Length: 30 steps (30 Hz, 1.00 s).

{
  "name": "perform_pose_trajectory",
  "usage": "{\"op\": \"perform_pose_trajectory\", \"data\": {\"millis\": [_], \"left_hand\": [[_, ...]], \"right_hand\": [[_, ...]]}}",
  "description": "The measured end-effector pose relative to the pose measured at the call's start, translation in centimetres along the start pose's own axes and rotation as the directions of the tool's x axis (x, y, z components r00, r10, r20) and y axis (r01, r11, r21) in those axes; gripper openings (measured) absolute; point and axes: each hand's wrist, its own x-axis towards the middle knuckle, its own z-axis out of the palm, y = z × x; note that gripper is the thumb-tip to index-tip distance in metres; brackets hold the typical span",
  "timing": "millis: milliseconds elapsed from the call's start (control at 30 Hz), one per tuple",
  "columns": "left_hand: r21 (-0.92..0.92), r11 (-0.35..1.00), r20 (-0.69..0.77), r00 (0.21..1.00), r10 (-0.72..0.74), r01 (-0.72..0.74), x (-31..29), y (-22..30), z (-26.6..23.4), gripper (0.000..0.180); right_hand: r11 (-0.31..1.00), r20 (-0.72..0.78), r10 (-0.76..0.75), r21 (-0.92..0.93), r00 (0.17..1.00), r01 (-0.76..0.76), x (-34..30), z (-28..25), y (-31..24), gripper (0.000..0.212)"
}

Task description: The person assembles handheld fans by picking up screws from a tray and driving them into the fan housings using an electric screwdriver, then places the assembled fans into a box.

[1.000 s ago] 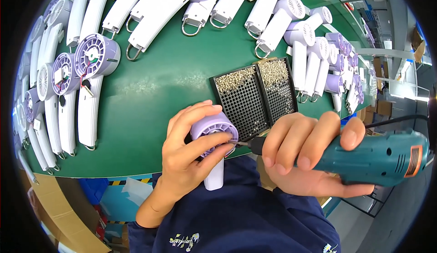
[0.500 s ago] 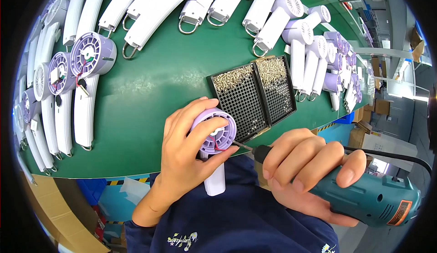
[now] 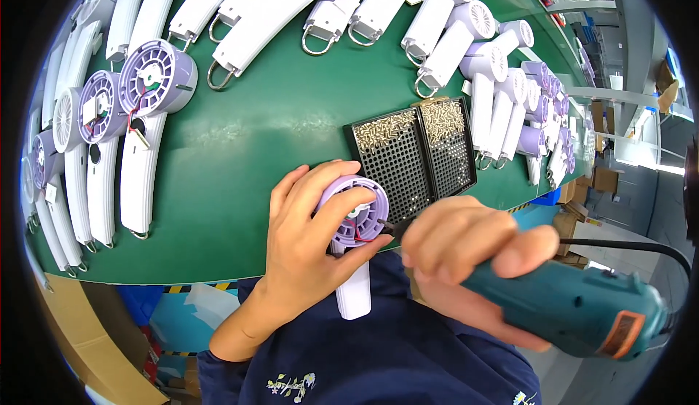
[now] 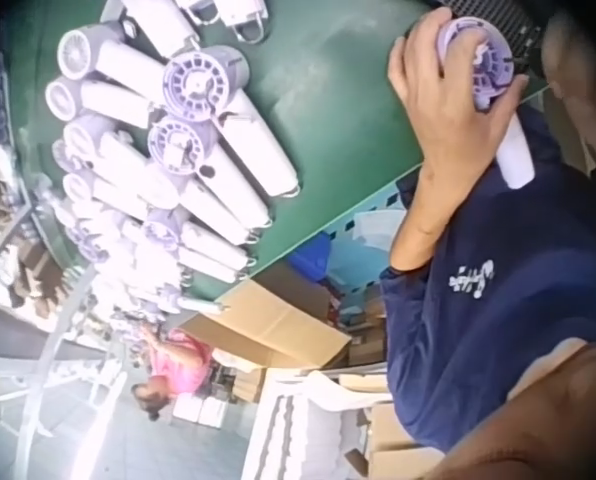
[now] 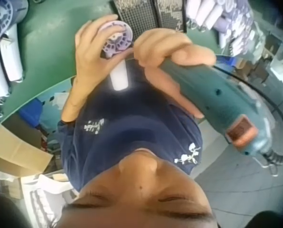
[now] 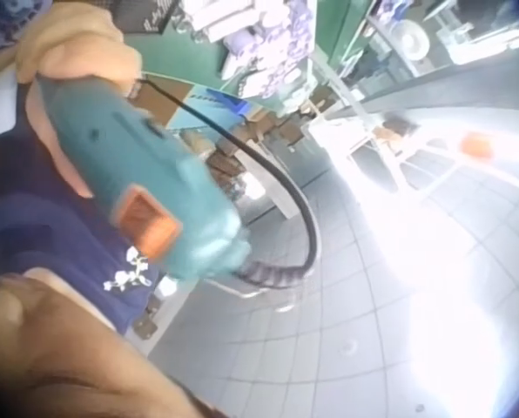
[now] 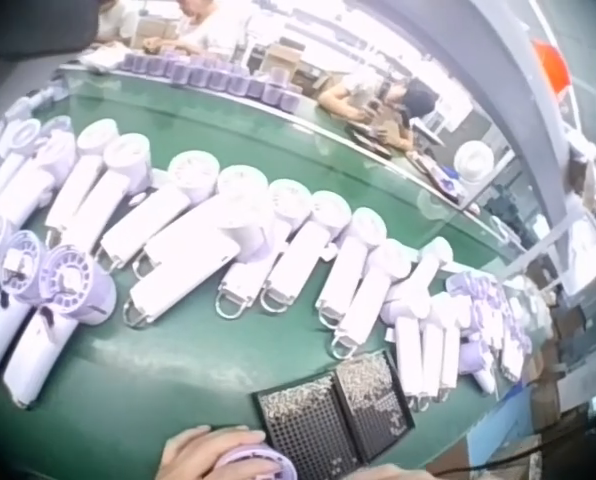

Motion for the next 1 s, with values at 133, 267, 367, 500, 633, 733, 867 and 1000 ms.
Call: {"op": "perform_pose_trajectory", "data": {"millis": [133,267,367,500,633,733,867,1000], "left_hand": [[-0.009,1.0,0.014,1.0,-0.007,0.007,0.0,-0.2,0.0,0.055],[-0.06,0.997,0.165,0.986,-0.039,0.05,0.6,0.1,-1.7,0.064],[-0.172,0.98,0.285,0.957,-0.047,0.1,2.0,-0.8,-3.7,0.071],[-0.25,0.965,0.337,0.942,0.005,0.084,2.1,-1.2,-3.6,0.075],[-0.302,0.94,0.268,0.96,-0.078,0.161,1.7,-0.5,-2.5,0.072],[-0.291,0.941,0.262,0.96,-0.095,0.172,1.6,-0.3,-2.3,0.072],[-0.291,0.943,0.265,0.961,-0.085,0.164,1.9,-0.5,-1.9,0.07],[-0.098,0.984,0.219,0.968,-0.126,0.15,1.8,0.6,-2.5,0.07]], "right_hand": [[0.997,0.103,-0.069,-0.036,0.992,0.073,-0.6,-0.7,1.1,0.066],[0.997,0.051,-0.068,-0.034,0.996,0.07,-1.1,-0.5,1.2,0.063],[0.997,0.111,-0.059,-0.044,0.992,0.064,-0.9,-0.8,1.4,0.06],[0.997,0.105,-0.06,-0.047,0.993,0.065,-1.0,-0.5,1.3,0.061],[0.996,0.108,-0.082,-0.038,0.991,0.086,-0.9,-0.6,1.4,0.064],[0.996,0.113,-0.085,-0.019,0.99,0.088,-0.9,-0.7,1.3,0.069],[0.995,0.135,-0.098,-0.019,0.986,0.102,-0.8,-1.7,1.1,0.067],[0.973,-0.291,-0.186,0.079,0.938,0.218,-0.2,-4.6,-3.6,0.061]]}}
